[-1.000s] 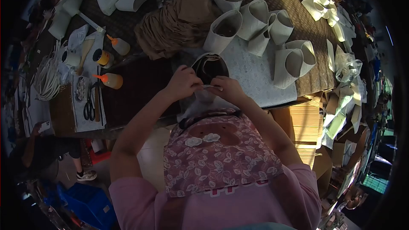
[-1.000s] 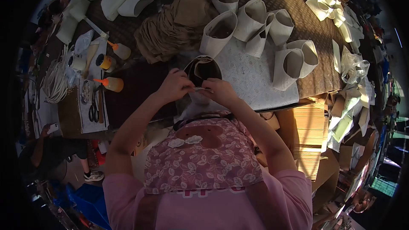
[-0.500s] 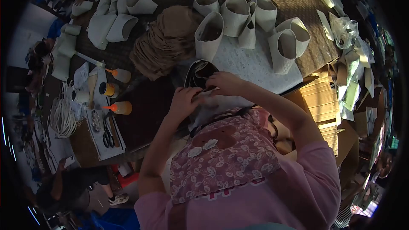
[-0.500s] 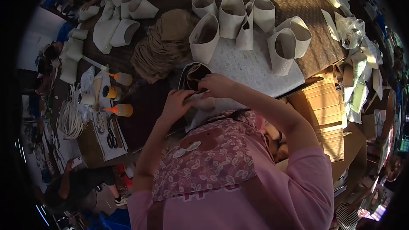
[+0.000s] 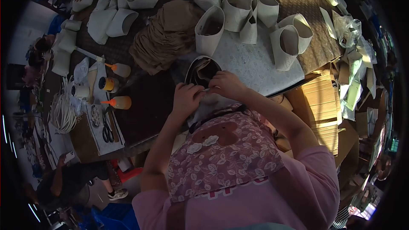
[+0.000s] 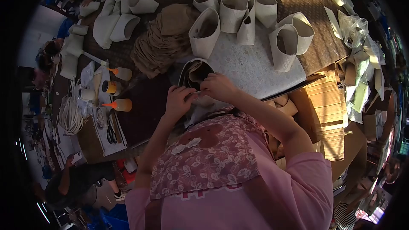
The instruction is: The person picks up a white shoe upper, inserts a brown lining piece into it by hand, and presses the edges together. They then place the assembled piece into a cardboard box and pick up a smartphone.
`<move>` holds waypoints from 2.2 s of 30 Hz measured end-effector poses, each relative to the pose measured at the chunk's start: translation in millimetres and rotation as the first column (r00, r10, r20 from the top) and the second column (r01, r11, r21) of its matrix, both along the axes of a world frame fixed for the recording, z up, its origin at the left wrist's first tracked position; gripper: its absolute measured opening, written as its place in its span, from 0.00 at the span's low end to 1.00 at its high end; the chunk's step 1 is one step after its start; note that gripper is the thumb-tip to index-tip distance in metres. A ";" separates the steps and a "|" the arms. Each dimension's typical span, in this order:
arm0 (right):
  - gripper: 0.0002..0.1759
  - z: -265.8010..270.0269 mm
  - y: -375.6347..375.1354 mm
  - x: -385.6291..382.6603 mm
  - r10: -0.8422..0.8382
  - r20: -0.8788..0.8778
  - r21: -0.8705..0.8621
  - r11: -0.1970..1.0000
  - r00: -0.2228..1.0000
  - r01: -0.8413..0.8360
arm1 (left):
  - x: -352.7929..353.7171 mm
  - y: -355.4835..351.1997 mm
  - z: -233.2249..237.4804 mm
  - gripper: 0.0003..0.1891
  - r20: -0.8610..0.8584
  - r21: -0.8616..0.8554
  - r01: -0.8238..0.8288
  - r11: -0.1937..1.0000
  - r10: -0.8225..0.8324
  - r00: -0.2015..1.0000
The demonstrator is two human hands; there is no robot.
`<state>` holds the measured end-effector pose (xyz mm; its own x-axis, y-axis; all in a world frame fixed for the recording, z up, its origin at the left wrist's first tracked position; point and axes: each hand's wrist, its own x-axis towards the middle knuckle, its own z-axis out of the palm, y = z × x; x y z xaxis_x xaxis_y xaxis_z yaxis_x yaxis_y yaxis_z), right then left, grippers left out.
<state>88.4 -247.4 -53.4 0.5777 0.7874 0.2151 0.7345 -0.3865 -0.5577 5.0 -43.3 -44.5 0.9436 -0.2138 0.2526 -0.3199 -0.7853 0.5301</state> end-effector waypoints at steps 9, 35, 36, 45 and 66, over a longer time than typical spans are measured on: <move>0.05 2.1 9.8 -19.4 -0.126 0.071 0.153 0.982 0.990 0.114 | -7.0 4.8 5.4 0.07 -0.162 -0.074 -0.077 0.994 0.064 0.985; 0.14 61.6 -24.1 7.9 -0.266 0.096 0.226 0.944 0.959 0.239 | 56.9 4.7 56.0 0.28 -0.602 0.008 0.064 0.998 -0.046 0.797; 0.15 62.8 -20.5 -1.7 -0.135 -0.209 0.164 0.971 0.968 0.171 | 40.9 -2.8 57.0 0.31 -0.622 -0.033 -0.079 0.996 0.041 0.782; 0.27 0.0 0.6 -17.7 0.092 -0.171 0.240 0.970 0.981 -0.049 | 7.1 -6.8 -23.6 0.24 -0.001 -0.049 0.079 0.996 -0.079 0.997; 0.06 21.7 19.7 -2.3 0.120 -0.366 0.209 0.977 0.923 -0.044 | 16.0 26.4 0.5 0.13 -0.315 -0.522 -0.114 0.845 -0.067 0.947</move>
